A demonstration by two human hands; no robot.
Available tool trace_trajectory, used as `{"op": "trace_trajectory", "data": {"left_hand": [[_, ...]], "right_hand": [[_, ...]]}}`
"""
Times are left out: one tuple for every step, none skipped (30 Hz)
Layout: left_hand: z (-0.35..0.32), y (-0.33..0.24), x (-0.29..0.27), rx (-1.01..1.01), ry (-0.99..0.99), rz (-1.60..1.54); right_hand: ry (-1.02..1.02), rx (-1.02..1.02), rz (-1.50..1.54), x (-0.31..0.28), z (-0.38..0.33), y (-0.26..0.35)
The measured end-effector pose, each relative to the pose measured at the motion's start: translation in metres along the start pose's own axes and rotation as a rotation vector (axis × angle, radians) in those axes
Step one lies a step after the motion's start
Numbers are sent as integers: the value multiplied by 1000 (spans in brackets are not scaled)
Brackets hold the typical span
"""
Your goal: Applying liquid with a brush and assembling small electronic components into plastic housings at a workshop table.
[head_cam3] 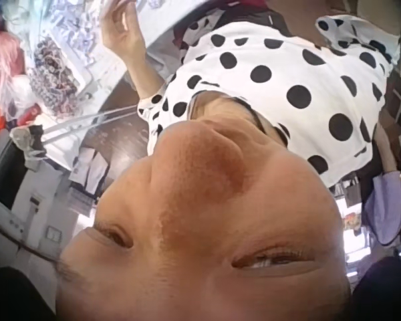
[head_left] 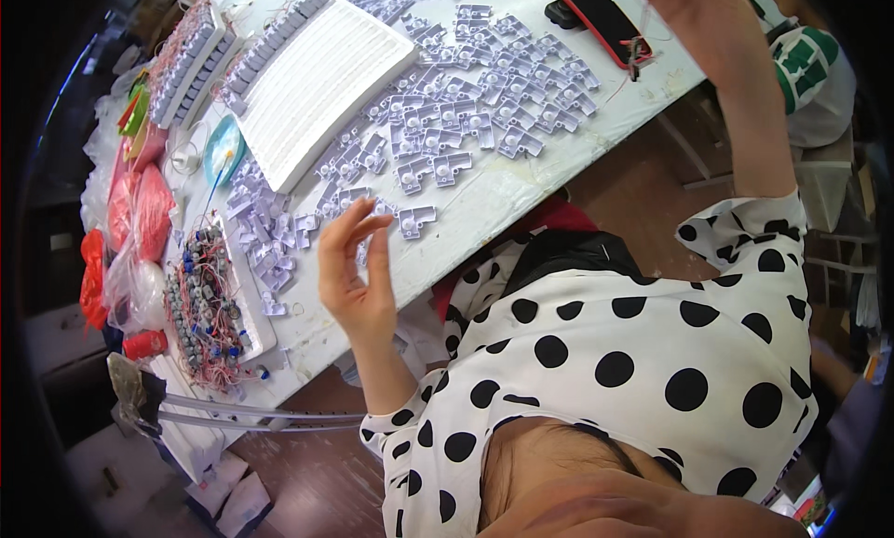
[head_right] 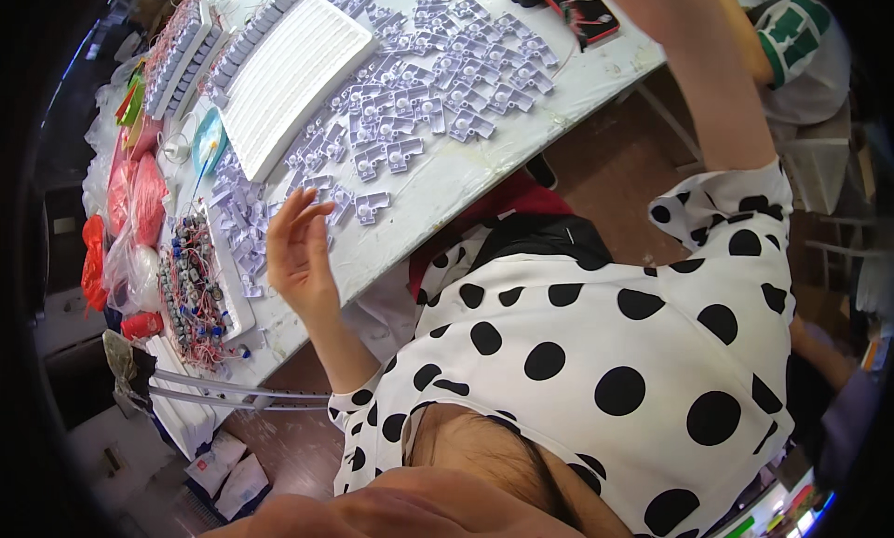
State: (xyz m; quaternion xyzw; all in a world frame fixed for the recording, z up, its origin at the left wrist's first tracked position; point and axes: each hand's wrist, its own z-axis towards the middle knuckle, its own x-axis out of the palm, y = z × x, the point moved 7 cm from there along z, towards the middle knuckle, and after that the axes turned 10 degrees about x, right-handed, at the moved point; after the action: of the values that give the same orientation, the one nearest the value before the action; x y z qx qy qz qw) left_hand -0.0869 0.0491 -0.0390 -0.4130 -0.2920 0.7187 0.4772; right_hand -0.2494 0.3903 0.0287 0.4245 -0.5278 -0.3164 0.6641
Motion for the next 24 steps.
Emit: {"op": "trace_trajectory", "data": {"left_hand": [[-1,4,7,-27,6,-6],[0,2,18,-27,-7,-43],[1,0,27,-34,-6,-45],[2,-3,35,-25,19,-66],[1,-6,42,-17,42,-90],[0,-9,49,-1,73,-107],[3,-10,58,0,85,-123],[7,-12,69,6,108,-139],[4,-9,74,-9,108,-127],[-4,-8,72,-34,93,-77],[-7,-7,70,-55,75,-65],[-8,-9,76,-58,129,-70],[-3,-11,88,-51,204,-98],[-2,-12,95,-62,221,-103],[-2,-11,100,-63,230,-110],[0,-12,107,-54,265,-108],[0,-12,112,-45,293,-108],[0,-11,116,-21,296,-118],[2,-12,120,-21,300,-119],[1,-10,123,-22,302,-106],[1,-9,126,-25,303,-89],[0,-7,129,-29,300,-87],[-7,-3,126,-71,277,-70],[-8,1,130,-99,279,-93]], "right_hand": [[-5,-83,-65,-11,-1,5],[-21,-103,-22,-26,-8,14],[-36,-122,20,-38,-14,21],[-30,-112,26,-44,-16,20],[-13,-106,25,-46,-20,19],[4,-100,23,-52,-22,19],[-14,-103,12,-98,-21,7],[160,-122,94,-159,-11,-18],[74,-222,3,-119,-19,-12],[-2,-304,-72,-74,-22,-14],[-111,-381,-173,-29,-33,-3],[-138,-313,-326,-35,-32,-4],[-180,-282,-420,-54,-38,6],[-203,-247,-497,-71,-40,8],[-85,-177,-528,-90,-38,8],[-32,-143,-537,-103,-36,12],[27,-106,-549,-113,-32,15],[277,-137,-736,-102,-31,19],[403,-148,-830,-87,-38,17],[536,-164,-913,-74,-45,11],[317,-94,-902,-49,-51,5],[99,-25,-886,-38,-52,-4],[220,-86,-929,-24,-47,-27],[302,-139,-998,-16,-51,-41]]}}
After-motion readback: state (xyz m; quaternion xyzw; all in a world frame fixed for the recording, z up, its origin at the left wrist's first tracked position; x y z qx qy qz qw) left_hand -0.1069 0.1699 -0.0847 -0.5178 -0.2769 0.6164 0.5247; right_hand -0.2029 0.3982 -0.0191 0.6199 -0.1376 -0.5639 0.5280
